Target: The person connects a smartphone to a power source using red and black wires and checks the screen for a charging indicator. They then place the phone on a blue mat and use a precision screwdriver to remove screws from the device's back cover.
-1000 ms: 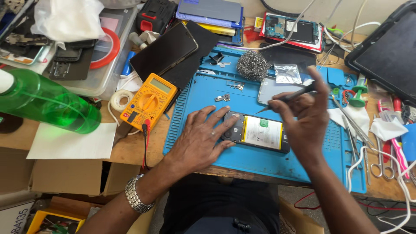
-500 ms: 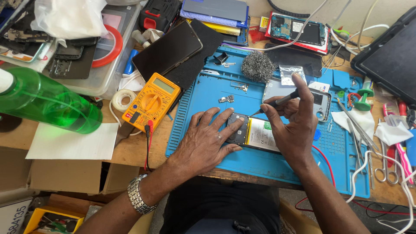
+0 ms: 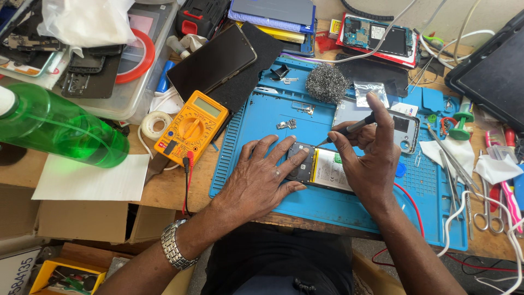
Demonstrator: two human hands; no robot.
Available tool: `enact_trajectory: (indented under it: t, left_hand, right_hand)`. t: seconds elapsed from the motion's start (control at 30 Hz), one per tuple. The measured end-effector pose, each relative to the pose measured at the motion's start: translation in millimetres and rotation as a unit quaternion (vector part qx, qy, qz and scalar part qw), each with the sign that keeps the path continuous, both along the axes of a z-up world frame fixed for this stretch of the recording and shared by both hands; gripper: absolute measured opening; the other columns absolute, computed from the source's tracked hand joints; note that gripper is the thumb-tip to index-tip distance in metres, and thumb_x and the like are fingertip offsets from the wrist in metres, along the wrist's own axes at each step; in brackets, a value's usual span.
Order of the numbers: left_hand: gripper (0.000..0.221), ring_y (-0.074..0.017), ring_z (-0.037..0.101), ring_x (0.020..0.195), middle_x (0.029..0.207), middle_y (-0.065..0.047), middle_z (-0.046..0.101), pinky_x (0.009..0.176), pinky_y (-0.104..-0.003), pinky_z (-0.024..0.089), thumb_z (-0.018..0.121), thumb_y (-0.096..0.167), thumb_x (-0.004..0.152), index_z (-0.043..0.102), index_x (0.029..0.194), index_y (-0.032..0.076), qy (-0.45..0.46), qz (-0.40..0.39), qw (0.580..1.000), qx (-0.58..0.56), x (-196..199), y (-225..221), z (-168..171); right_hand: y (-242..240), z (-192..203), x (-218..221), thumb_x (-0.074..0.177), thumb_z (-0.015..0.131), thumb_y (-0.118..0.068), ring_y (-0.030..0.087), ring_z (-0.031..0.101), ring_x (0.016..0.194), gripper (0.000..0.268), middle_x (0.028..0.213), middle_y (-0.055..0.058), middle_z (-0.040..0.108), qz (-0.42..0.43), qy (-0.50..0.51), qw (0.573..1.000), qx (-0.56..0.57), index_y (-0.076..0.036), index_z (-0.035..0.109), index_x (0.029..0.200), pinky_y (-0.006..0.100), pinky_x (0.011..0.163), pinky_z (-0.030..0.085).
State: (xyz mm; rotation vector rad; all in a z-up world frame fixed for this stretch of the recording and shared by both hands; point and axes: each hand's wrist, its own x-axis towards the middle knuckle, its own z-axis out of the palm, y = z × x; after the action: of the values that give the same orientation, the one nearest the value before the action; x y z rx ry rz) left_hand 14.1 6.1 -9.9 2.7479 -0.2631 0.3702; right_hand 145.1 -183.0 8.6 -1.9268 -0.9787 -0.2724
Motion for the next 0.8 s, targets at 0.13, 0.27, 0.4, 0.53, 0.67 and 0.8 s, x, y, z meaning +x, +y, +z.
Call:
enact_trajectory:
  t: [0.13, 0.27, 0.4, 0.53, 0.67, 0.8]
  left_hand:
    - [0.065, -0.0351, 0.039, 0.135, 0.15, -0.015, 0.047, 0.11, -0.05, 0.031, 0.059, 0.054, 0.094, 0.052, 0.147, 0.018, 0.008, -0.002, 1.0, -0.003, 0.1, 0.7, 0.1]
    - [0.066, -0.0354, 0.04, 0.135, 0.149, -0.016, 0.047, 0.109, -0.051, 0.031, 0.06, 0.053, 0.094, 0.05, 0.147, 0.014, 0.004, -0.003, 1.0, -0.018, -0.4, 0.7, 0.4]
    - [0.075, -0.0357, 0.042, 0.136, 0.149, -0.018, 0.049, 0.11, -0.05, 0.033, 0.064, 0.047, 0.093, 0.042, 0.149, 0.002, 0.006, 0.0, 0.997, -0.075, -2.4, 5.1, 2.6]
    - [0.077, -0.0371, 0.043, 0.135, 0.146, -0.02, 0.052, 0.109, -0.05, 0.034, 0.068, 0.043, 0.092, 0.039, 0.148, -0.001, 0.024, 0.008, 0.995, -0.097, -1.8, 4.6, 5.4]
    - [0.076, -0.0375, 0.042, 0.135, 0.148, -0.019, 0.051, 0.11, -0.051, 0.033, 0.068, 0.042, 0.091, 0.04, 0.147, 0.0, 0.021, 0.008, 0.995, -0.095, -1.5, 4.1, 8.1]
    - [0.072, -0.0371, 0.042, 0.136, 0.15, -0.018, 0.05, 0.11, -0.051, 0.033, 0.068, 0.041, 0.092, 0.041, 0.146, 0.001, 0.019, 0.007, 0.996, -0.09, -1.8, 4.3, 7.9]
  right_hand:
    - [0.1, -0.6, 0.0, 0.099, 0.074, 0.005, 0.024, 0.078, 0.101, 0.08, 0.107, 0.017, 0.076, 0.007, -0.01, 1.0, -0.005, -0.011, 0.024, 0.159, 0.034, 0.083, 0.067]
    - [0.7, 3.6, -2.7, 0.098, 0.074, 0.004, 0.024, 0.078, 0.102, 0.079, 0.108, 0.017, 0.075, 0.012, -0.027, 0.999, -0.026, -0.01, 0.025, 0.158, 0.034, 0.084, 0.067]
    - [5.8, 15.9, -6.5, 0.095, 0.073, 0.005, 0.024, 0.077, 0.102, 0.071, 0.111, 0.015, 0.074, 0.036, -0.033, 0.997, -0.052, -0.01, 0.036, 0.154, 0.034, 0.086, 0.067]
    - [10.1, 32.4, -5.7, 0.095, 0.071, 0.005, 0.024, 0.078, 0.104, 0.064, 0.111, 0.012, 0.076, 0.035, -0.021, 0.995, -0.095, -0.01, 0.045, 0.151, 0.035, 0.085, 0.065]
    - [20.2, 33.3, -10.2, 0.087, 0.09, -0.014, 0.02, 0.076, 0.081, 0.057, 0.088, 0.01, 0.075, -0.07, -0.06, 0.991, -0.102, -0.013, 0.058, 0.135, 0.035, 0.071, 0.062]
    - [15.4, 37.6, -6.8, 0.088, 0.079, -0.003, 0.023, 0.077, 0.094, 0.053, 0.11, 0.015, 0.074, 0.02, -0.066, 0.994, -0.079, -0.01, 0.058, 0.137, 0.033, 0.081, 0.063]
